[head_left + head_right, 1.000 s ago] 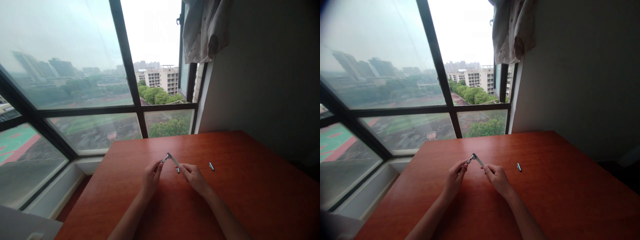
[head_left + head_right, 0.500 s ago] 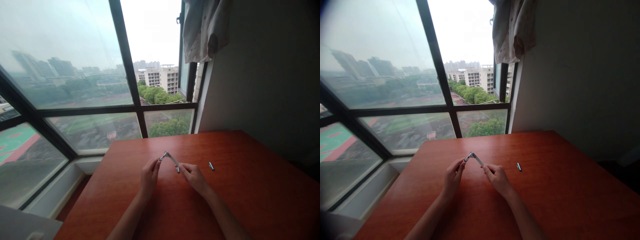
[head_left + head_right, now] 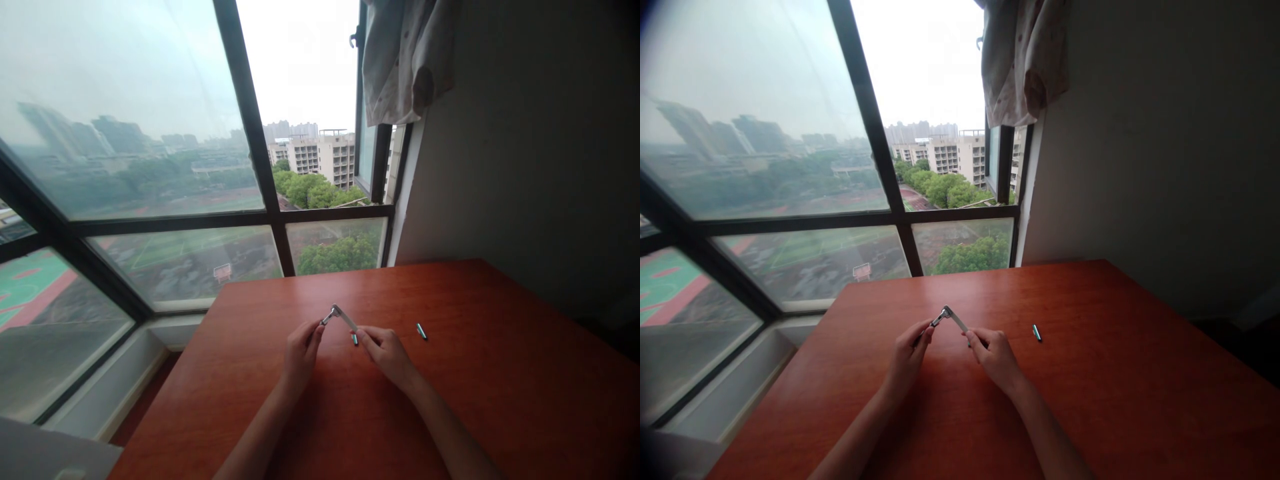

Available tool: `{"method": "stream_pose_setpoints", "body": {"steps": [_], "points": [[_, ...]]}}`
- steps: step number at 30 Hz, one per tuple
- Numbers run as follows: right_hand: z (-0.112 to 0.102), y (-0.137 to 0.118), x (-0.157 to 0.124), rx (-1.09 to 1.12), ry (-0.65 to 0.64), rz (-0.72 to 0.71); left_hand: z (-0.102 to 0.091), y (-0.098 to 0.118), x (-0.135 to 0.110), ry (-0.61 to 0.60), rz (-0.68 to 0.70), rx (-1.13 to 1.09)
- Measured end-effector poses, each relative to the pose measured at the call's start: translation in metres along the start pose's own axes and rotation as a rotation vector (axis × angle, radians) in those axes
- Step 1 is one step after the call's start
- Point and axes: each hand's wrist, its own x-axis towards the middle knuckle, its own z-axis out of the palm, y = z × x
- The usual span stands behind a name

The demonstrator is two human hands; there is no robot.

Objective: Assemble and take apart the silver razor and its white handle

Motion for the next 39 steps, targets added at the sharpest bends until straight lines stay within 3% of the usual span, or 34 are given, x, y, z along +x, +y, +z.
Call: {"method": "stream_pose_setpoints", "body": {"steps": [9, 25, 33, 39], "points": [[0.0005, 0.0027, 0.0008, 0.023, 0.022, 0.007, 0.0035, 0.0019, -0.0011, -0.04, -0.038, -0.075], [-0.0004, 0.0003, -0.0008, 0.056, 0.005, 0.005, -0.0009, -0.0035, 0.0004, 0.049, -0.105, -0.068], [-0.0017, 0.0003, -0.0003, 0.06, 0.023, 0.022, 0.0059, -0.0036, -0.003, -0.039, -0.03, -0.058], [-0.0003, 0.0019, -0.0009, 0.095, 0.001, 0.044, 0.005, 0.0017, -0.0027, -0.032, 0.048, 0.005]]}}
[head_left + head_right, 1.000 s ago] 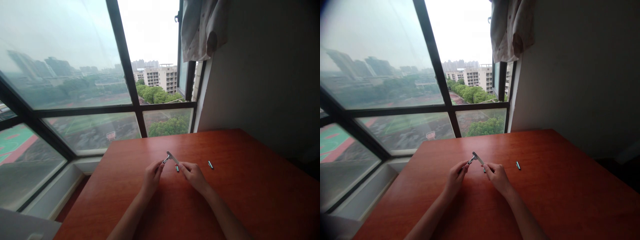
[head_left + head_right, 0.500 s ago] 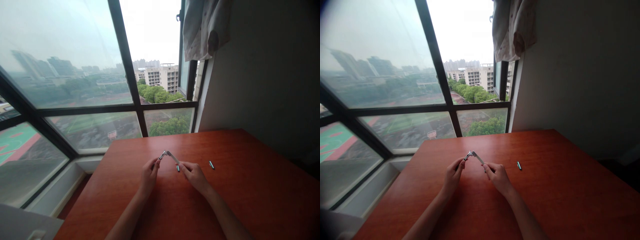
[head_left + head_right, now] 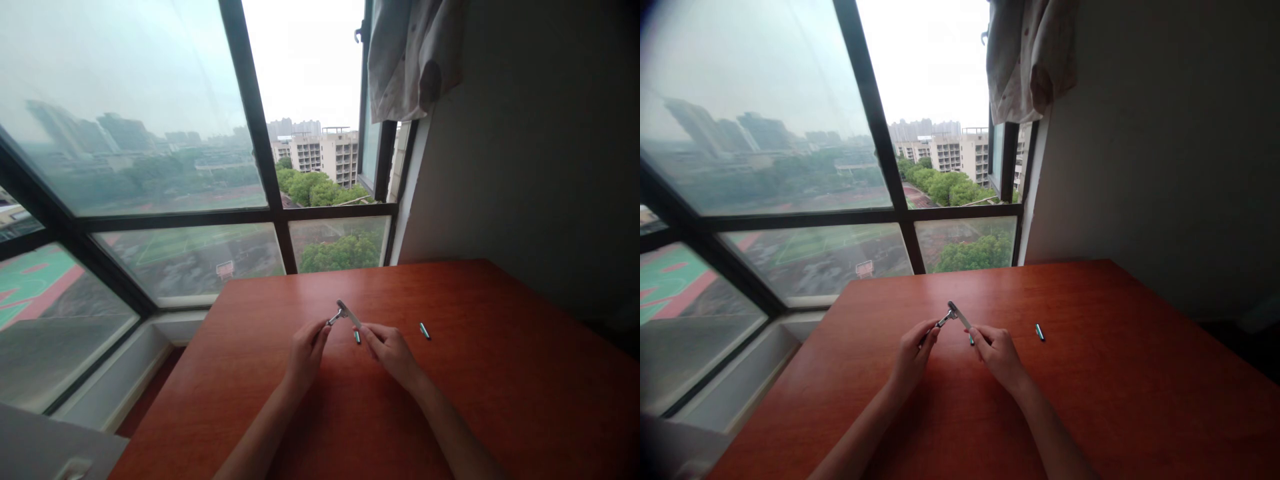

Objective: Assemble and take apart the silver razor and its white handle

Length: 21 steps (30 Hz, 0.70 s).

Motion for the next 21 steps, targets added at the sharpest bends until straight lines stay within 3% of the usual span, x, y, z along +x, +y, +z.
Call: {"method": "stream_pose_setpoints", "body": {"steps": [4, 16, 21], "points": [[0.0009, -0.0015, -0.0005, 0.001, -0.024, -0.018, -0.0012, 0.0002, -0.0001, 0.006, 0.056, 0.015], [0.0006, -0.0024, -0.0008, -0.071, 0.006, -0.063, -0.0075, -0.0009, 0.0027, 0.118, -0.052, 0.005], [0.0004, -0.0028, -0.0009, -0.105, 0.026, -0.078, -0.0064, -0.0025, 0.002, 0.1, -0.097, -0.03]]}}
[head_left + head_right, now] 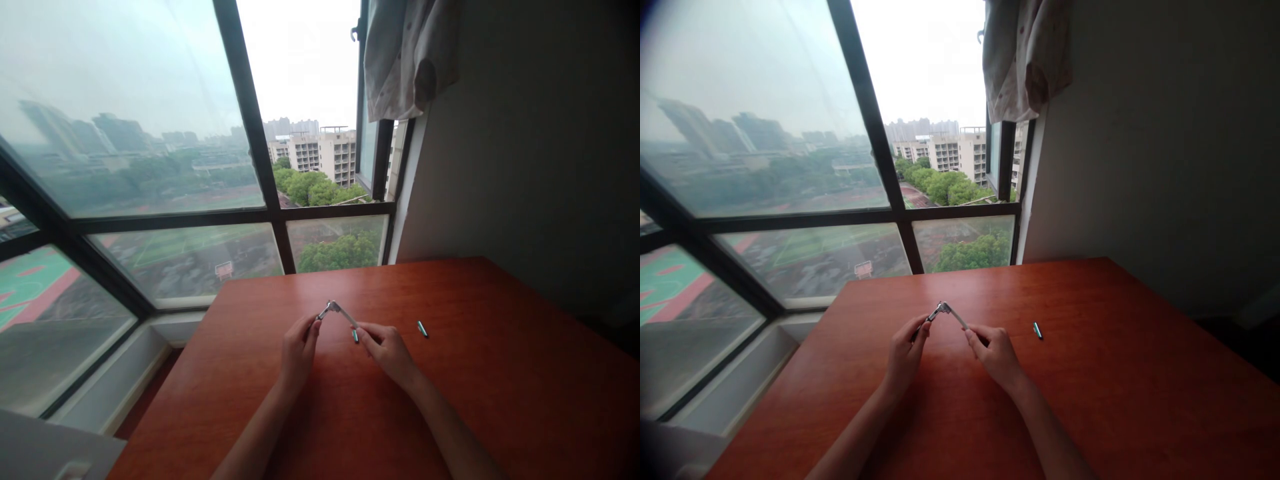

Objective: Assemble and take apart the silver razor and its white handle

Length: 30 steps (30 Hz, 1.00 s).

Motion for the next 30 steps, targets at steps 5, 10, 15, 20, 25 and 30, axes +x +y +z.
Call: {"method": "stream_pose_setpoints", "body": {"steps": [5, 10, 15, 20, 25, 30], "points": [[-0.001, -0.002, 0.001, -0.001, 0.014, 0.002, 0.002, 0.0, -0.001, -0.09, 0.006, -0.025], [-0.001, -0.002, 0.001, 0.012, 0.008, 0.012, 0.0, -0.001, 0.0, -0.026, -0.044, -0.03], [-0.001, -0.001, 0.0, 0.027, -0.007, 0.009, -0.005, -0.003, 0.004, -0.009, -0.145, -0.126], [-0.001, -0.002, 0.001, 0.042, 0.04, -0.008, -0.002, -0.005, 0.005, -0.111, -0.299, -0.376], [0.002, 0.005, 0.002, 0.118, 0.051, 0.013, 0.001, -0.001, 0.005, -0.192, -0.421, -0.6], [0.002, 0.008, 0.003, 0.082, 0.078, -0.019, 0.004, 0.004, 0.004, -0.238, -0.523, -0.771]]}}
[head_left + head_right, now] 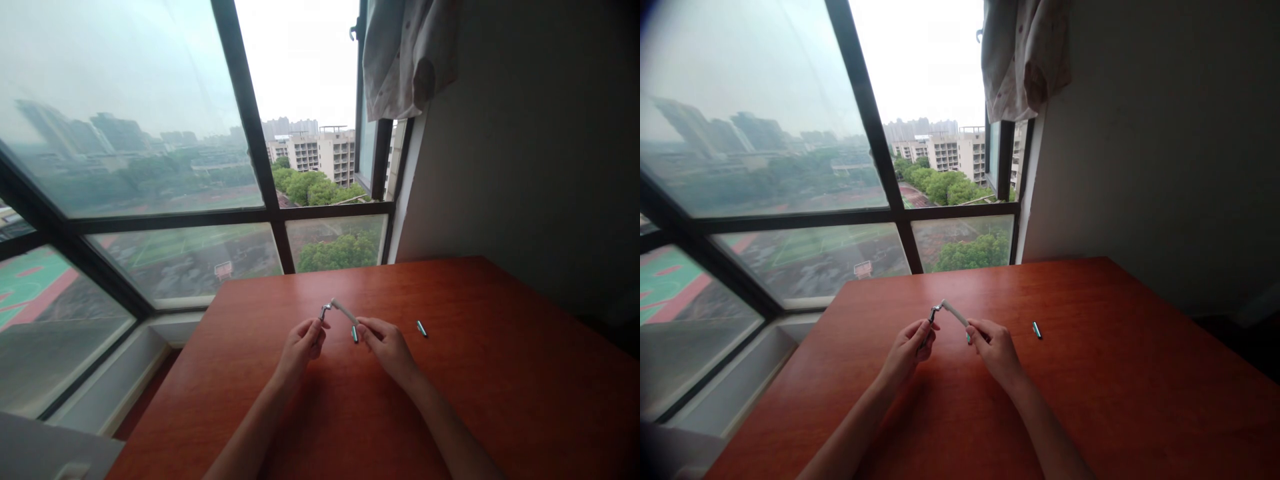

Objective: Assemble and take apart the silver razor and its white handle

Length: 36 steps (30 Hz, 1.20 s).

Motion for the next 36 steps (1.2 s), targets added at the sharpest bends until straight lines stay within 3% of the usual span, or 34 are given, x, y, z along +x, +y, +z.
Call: {"method": "stream_pose_setpoints", "body": {"steps": [8, 25, 36], "points": [[0.003, -0.002, -0.001, -0.022, -0.015, -0.063, 0.004, -0.001, -0.001, 0.015, -0.069, -0.08], [0.006, 0.002, -0.001, -0.103, 0.102, -0.067, 0.009, 0.001, -0.004, -0.035, -0.135, -0.211], [0.011, -0.001, -0.003, -0.047, 0.032, -0.067, 0.011, -0.002, -0.004, -0.039, -0.148, -0.204]]}}
